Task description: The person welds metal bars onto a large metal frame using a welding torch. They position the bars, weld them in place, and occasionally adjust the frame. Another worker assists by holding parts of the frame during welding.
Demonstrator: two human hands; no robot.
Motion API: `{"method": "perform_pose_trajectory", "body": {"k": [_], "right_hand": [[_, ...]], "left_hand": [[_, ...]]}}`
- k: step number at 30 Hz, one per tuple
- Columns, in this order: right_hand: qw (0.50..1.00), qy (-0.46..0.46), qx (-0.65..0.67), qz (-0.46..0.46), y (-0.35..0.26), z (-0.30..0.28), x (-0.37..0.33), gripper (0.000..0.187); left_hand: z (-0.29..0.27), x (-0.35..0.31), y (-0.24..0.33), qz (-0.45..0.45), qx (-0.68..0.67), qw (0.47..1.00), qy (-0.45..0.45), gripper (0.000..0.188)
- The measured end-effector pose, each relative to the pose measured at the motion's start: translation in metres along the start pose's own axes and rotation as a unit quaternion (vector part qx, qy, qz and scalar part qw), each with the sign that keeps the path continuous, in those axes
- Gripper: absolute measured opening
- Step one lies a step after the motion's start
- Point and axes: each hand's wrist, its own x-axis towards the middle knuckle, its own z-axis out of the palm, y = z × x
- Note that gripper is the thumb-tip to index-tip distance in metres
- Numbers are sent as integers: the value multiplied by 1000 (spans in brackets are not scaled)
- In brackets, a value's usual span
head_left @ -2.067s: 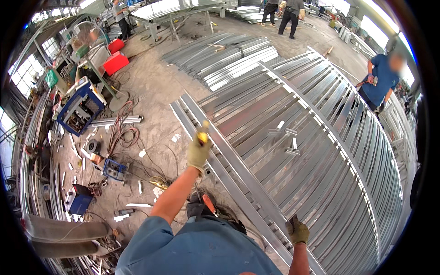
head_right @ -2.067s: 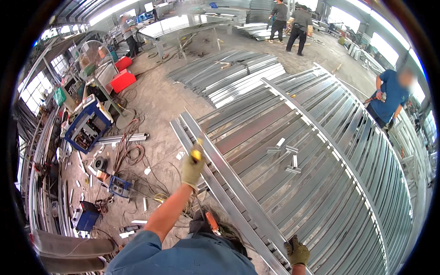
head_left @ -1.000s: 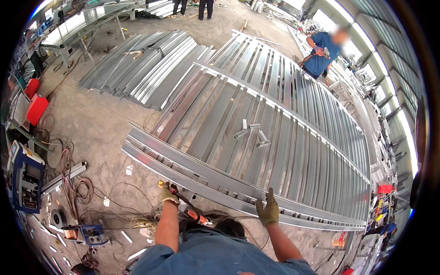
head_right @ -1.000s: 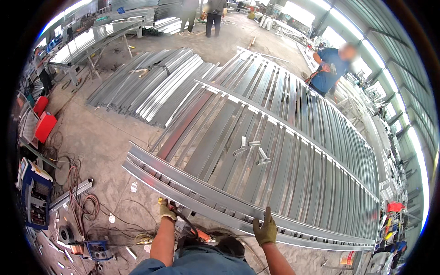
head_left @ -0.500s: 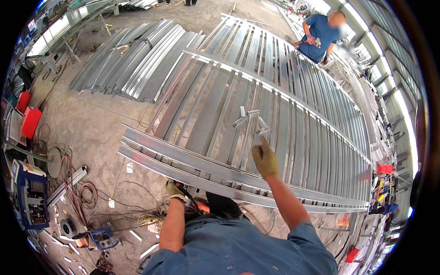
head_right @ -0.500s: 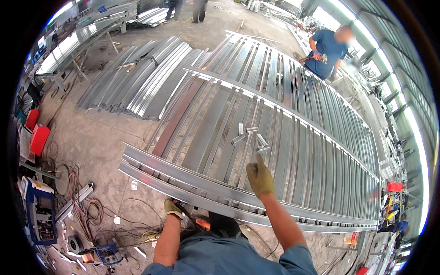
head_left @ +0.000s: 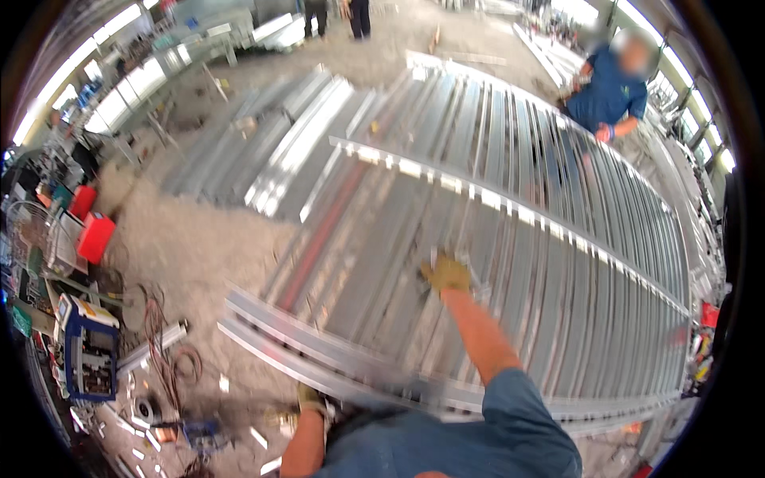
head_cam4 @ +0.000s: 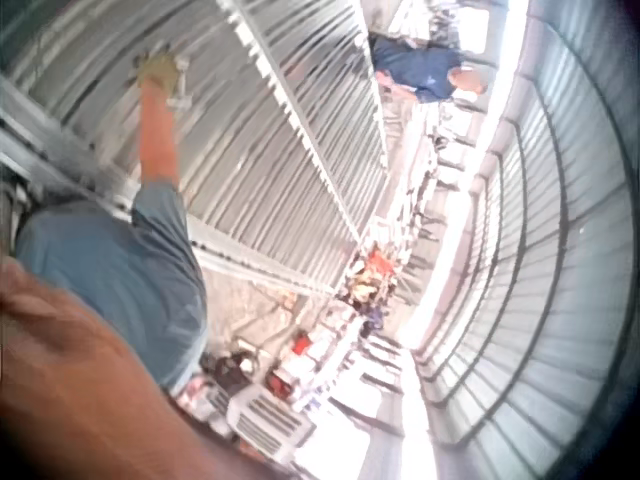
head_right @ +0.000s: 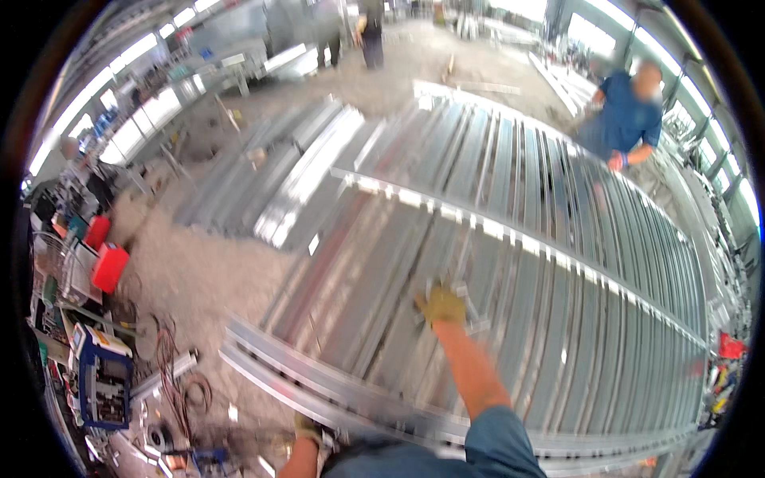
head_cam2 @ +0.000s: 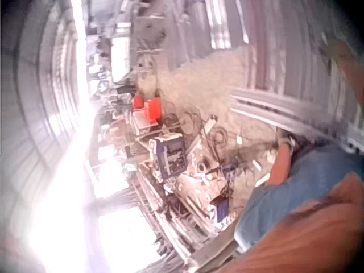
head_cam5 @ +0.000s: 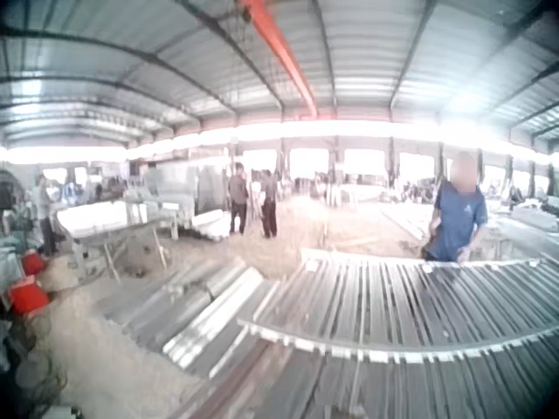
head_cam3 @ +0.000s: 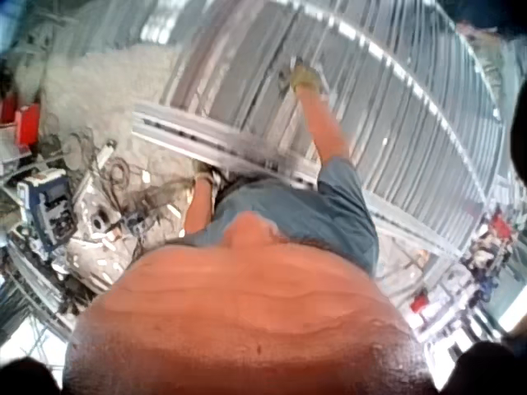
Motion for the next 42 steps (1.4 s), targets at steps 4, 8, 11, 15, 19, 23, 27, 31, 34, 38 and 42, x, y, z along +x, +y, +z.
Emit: {"method": "perform_pose_trajectory", "body": {"k": [4, 8, 11, 15, 19, 23, 27, 31, 34, 38, 42], "right_hand": [[994, -92, 11, 59, 13, 3, 20, 57], [998, -53, 16, 41, 24, 12, 29, 50], [996, -55, 40, 55, 19, -10, 21, 46], [963, 4, 261, 64, 53, -21, -13, 40], [623, -39, 775, 100, 22, -45, -90, 31], [629, 33, 770, 101, 13, -31, -172, 28], [702, 12, 711, 40, -31, 11, -235, 30], [743, 25, 667, 42, -80, 49, -265, 21], [822, 64, 566, 19, -112, 76, -272, 16], [901, 145, 395, -104, -144, 76, -272, 21], [947, 118, 252, -164, -178, 67, -262, 27]], "left_hand": [[61, -8, 23, -22, -18, 998, 60, 28], [76, -10, 30, -24, -32, 996, 74, 25], [60, -19, 32, -12, -53, 996, 71, 23], [39, -31, 29, 15, -78, 995, 51, 20], [13, -49, 48, 35, -193, 978, 71, 17], [34, -106, 113, 9, -174, 976, 129, 26], [-39, -131, 171, 90, -151, 981, 77, 32], [-94, -168, 229, 142, -158, 974, 82, 33], [-135, -214, 277, 208, -116, 966, 99, 28], [-177, -259, 329, 287, -39, 949, 123, 14], [-192, -299, 345, 327, -11, 937, 126, 13]]}}
